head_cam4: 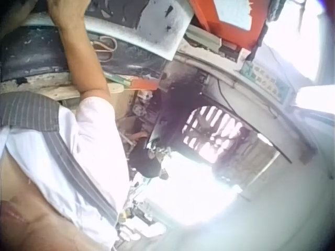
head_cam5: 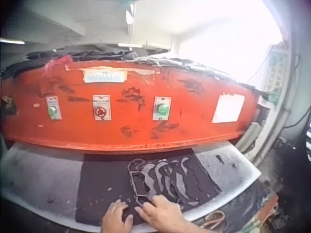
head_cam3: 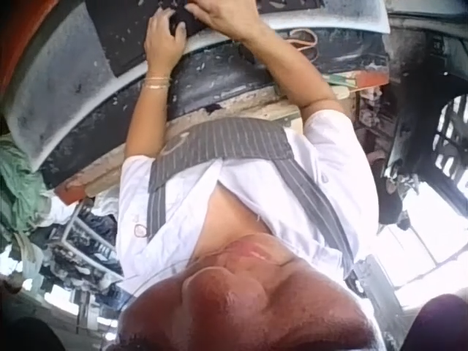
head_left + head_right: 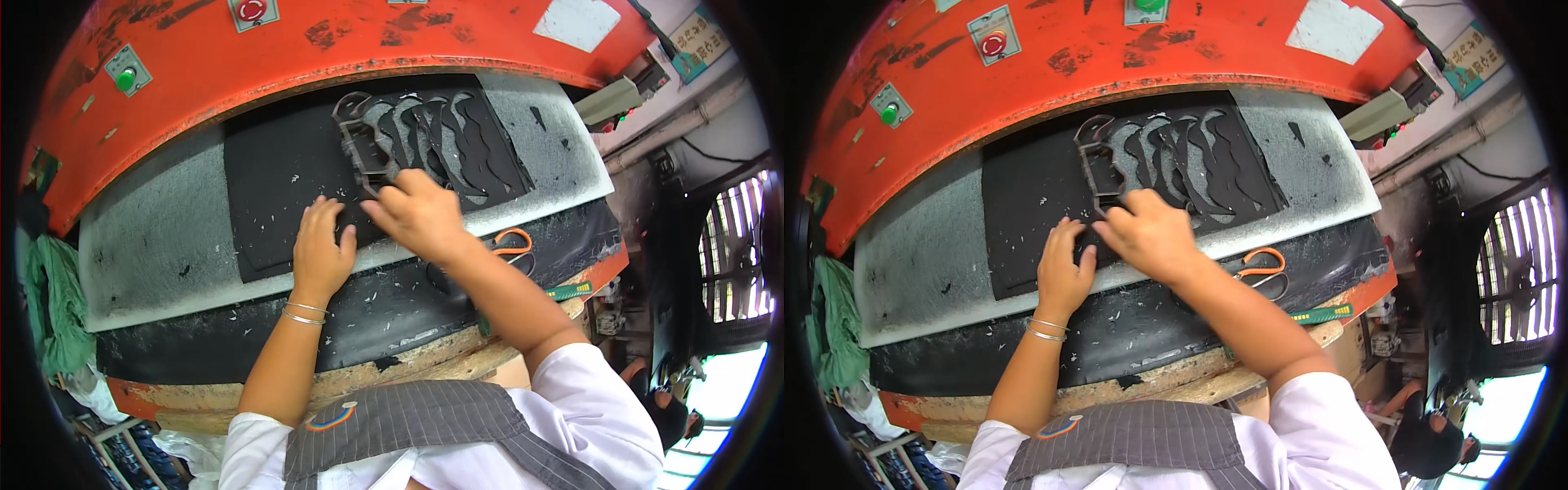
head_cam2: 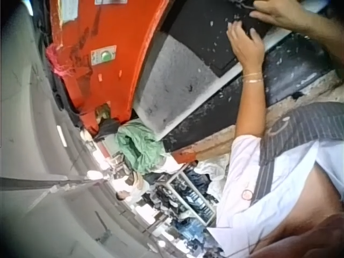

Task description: Die cutting shoe components from a sheet of black material using a hydraulic press.

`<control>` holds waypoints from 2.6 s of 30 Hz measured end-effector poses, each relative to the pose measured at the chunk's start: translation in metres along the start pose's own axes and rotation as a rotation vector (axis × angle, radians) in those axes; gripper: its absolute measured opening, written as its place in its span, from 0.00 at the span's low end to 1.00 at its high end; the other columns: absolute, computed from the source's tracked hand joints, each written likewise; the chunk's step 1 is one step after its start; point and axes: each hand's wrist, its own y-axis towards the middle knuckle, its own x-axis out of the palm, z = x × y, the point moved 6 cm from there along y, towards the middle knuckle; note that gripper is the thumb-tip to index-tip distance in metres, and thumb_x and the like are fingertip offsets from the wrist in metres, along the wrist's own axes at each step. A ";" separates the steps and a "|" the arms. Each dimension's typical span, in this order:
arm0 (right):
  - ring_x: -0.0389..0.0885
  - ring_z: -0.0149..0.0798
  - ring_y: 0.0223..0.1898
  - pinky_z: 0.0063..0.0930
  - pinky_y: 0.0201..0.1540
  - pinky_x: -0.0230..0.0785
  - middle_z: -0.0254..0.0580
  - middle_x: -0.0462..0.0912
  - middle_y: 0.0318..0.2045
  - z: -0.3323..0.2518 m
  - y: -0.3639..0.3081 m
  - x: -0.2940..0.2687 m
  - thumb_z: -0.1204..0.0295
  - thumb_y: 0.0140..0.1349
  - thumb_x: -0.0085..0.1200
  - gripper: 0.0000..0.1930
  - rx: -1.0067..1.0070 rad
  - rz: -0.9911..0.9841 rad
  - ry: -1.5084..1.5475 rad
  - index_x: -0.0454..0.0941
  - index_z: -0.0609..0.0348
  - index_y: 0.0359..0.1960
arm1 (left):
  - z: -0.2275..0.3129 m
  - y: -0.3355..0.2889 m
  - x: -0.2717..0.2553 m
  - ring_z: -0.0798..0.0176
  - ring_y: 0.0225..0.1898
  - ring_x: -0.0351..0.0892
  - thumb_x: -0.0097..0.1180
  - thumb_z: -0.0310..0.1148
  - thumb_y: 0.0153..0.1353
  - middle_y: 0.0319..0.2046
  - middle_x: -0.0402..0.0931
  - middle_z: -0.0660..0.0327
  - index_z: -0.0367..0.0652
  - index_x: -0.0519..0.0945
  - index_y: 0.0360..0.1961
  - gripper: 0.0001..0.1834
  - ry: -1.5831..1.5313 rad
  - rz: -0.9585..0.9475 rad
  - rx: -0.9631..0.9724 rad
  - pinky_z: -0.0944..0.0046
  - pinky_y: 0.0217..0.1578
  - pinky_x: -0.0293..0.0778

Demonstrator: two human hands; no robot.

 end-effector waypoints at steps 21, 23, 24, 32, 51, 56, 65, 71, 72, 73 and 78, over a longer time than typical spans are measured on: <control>0.76 0.42 0.45 0.36 0.49 0.66 0.42 0.81 0.36 0.050 -0.034 0.041 0.67 0.44 0.70 0.26 0.261 -0.159 0.468 0.81 0.54 0.48 | -0.018 0.048 0.003 0.53 0.70 0.59 0.43 0.22 0.53 0.66 0.65 0.46 0.34 0.61 0.68 0.37 -0.050 -0.185 -0.118 0.44 0.71 0.37; 0.76 0.42 0.44 0.36 0.49 0.66 0.41 0.81 0.36 0.049 -0.030 0.039 0.67 0.44 0.70 0.26 0.256 -0.159 0.466 0.81 0.54 0.48 | -0.019 0.049 0.000 0.53 0.71 0.59 0.44 0.22 0.53 0.66 0.64 0.46 0.34 0.61 0.69 0.37 -0.021 -0.199 -0.113 0.44 0.71 0.37; 0.76 0.42 0.44 0.36 0.49 0.66 0.41 0.81 0.35 0.050 -0.029 0.039 0.67 0.43 0.70 0.26 0.241 -0.161 0.455 0.81 0.54 0.48 | -0.019 0.049 0.002 0.53 0.71 0.59 0.44 0.22 0.53 0.66 0.64 0.46 0.34 0.61 0.69 0.37 -0.022 -0.197 -0.118 0.44 0.71 0.37; 0.77 0.45 0.41 0.36 0.47 0.68 0.41 0.80 0.39 0.046 -0.034 0.043 0.67 0.44 0.71 0.26 0.258 -0.163 0.431 0.82 0.51 0.49 | -0.019 0.045 0.001 0.54 0.70 0.59 0.46 0.25 0.53 0.64 0.68 0.46 0.37 0.62 0.69 0.37 0.027 -0.173 -0.069 0.43 0.71 0.40; 0.72 0.26 0.27 0.23 0.32 0.69 0.33 0.75 0.26 0.023 0.074 -0.127 0.79 0.63 0.57 0.07 0.278 0.542 0.528 0.70 0.61 0.37 | 0.015 -0.029 -0.323 0.62 0.34 0.72 0.44 0.32 0.72 0.29 0.70 0.59 0.36 0.76 0.29 0.15 0.215 1.200 0.217 0.60 0.36 0.68; 0.72 0.25 0.28 0.24 0.32 0.68 0.35 0.77 0.26 0.027 0.052 -0.112 0.75 0.64 0.57 0.07 0.430 0.514 0.596 0.71 0.61 0.35 | 0.014 -0.008 -0.315 0.55 0.25 0.64 0.51 0.29 0.67 0.21 0.62 0.55 0.37 0.66 0.21 0.16 0.326 0.708 0.086 0.57 0.28 0.63; 0.78 0.50 0.45 0.41 0.49 0.71 0.48 0.80 0.41 -0.146 -0.121 -0.068 0.58 0.51 0.67 0.24 -0.032 -0.561 0.338 0.77 0.60 0.45 | 0.086 -0.170 -0.138 0.52 0.39 0.79 0.58 0.37 0.60 0.32 0.81 0.59 0.45 0.86 0.36 0.10 -0.025 -0.143 -0.041 0.55 0.41 0.75; 0.75 0.46 0.45 0.38 0.47 0.72 0.42 0.76 0.37 -0.150 -0.145 -0.052 0.65 0.41 0.70 0.25 -0.026 -0.478 0.119 0.76 0.58 0.42 | 0.105 -0.180 -0.119 0.52 0.40 0.78 0.56 0.36 0.59 0.34 0.79 0.59 0.45 0.83 0.39 0.10 0.144 -0.061 -0.105 0.55 0.43 0.73; 0.76 0.46 0.45 0.38 0.47 0.72 0.43 0.76 0.36 -0.149 -0.146 -0.050 0.65 0.41 0.70 0.24 -0.011 -0.476 0.130 0.77 0.58 0.41 | 0.104 -0.182 -0.117 0.51 0.40 0.77 0.55 0.36 0.59 0.33 0.78 0.58 0.45 0.83 0.37 0.09 0.161 -0.016 -0.115 0.54 0.43 0.72; 0.76 0.47 0.44 0.38 0.47 0.72 0.43 0.76 0.36 -0.148 -0.146 -0.048 0.66 0.40 0.70 0.23 0.006 -0.474 0.139 0.77 0.58 0.39 | 0.104 -0.184 -0.116 0.51 0.40 0.77 0.55 0.35 0.59 0.33 0.78 0.58 0.45 0.83 0.35 0.09 0.179 0.029 -0.124 0.53 0.44 0.71; 0.77 0.48 0.44 0.39 0.47 0.72 0.44 0.77 0.36 -0.146 -0.141 -0.047 0.65 0.40 0.70 0.21 -0.005 -0.512 0.130 0.79 0.57 0.36 | 0.099 -0.175 -0.116 0.51 0.40 0.76 0.56 0.36 0.55 0.32 0.77 0.57 0.44 0.82 0.31 0.08 0.180 0.032 -0.158 0.53 0.44 0.71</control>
